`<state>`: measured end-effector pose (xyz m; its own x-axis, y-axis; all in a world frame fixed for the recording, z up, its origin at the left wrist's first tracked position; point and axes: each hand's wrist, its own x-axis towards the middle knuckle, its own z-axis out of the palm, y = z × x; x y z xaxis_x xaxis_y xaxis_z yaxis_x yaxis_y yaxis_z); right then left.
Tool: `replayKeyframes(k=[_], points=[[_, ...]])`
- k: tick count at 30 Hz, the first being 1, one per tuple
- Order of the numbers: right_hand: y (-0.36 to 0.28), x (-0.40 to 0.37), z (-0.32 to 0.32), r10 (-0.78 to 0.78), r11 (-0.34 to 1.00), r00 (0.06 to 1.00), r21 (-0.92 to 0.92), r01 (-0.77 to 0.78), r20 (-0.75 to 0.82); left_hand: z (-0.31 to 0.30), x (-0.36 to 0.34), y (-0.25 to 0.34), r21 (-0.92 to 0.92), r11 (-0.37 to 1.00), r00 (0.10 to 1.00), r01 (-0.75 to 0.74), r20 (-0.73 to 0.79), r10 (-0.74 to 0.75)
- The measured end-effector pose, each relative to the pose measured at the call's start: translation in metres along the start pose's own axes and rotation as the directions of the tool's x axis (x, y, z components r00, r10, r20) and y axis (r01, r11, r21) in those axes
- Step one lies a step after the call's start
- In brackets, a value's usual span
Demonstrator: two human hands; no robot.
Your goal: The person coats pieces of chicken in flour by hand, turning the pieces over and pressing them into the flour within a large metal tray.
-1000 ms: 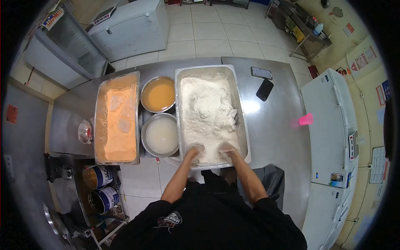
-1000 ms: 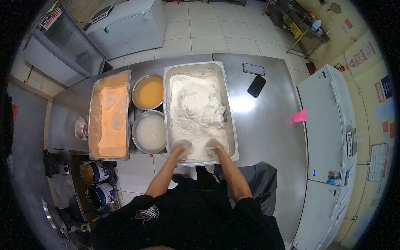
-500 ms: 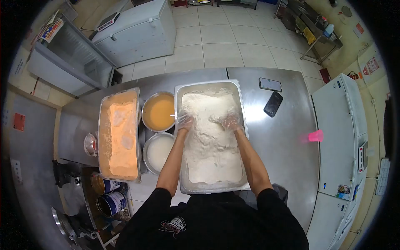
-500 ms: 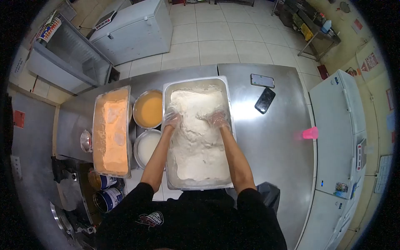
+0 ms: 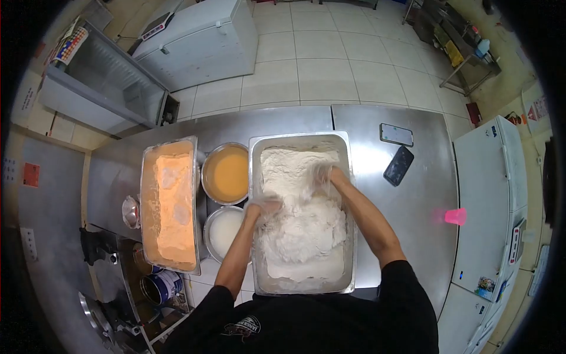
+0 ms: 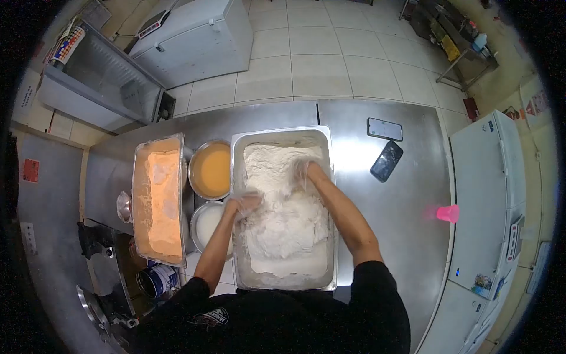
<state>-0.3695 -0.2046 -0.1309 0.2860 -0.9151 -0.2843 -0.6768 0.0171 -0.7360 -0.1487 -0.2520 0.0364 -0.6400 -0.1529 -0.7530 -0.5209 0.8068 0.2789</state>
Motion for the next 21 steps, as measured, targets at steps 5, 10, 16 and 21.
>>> replayKeyframes(k=[5,10,16,21], points=[[0.031,0.069,0.038,-0.069,0.901,0.941,0.384,0.201,-0.331,-0.048,0.05,-0.046,0.012,0.981,0.96,0.194,-0.207,-0.188],[-0.031,0.009,0.017,-0.06,0.998,0.998,0.001,0.06,-0.011,0.063,0.155,-0.101,-0.223,0.961,0.893,0.165,-0.38,-0.242],[-0.078,-0.093,0.002,0.124,0.846,0.988,-0.51,-0.154,-0.094,0.132,0.077,-0.023,-0.265,0.96,0.872,0.091,-0.444,-0.205],[-0.069,-0.127,0.063,0.155,0.937,0.987,-0.31,-0.162,-0.05,0.201,0.067,0.001,-0.538,0.827,0.886,0.162,-0.289,-0.362]])
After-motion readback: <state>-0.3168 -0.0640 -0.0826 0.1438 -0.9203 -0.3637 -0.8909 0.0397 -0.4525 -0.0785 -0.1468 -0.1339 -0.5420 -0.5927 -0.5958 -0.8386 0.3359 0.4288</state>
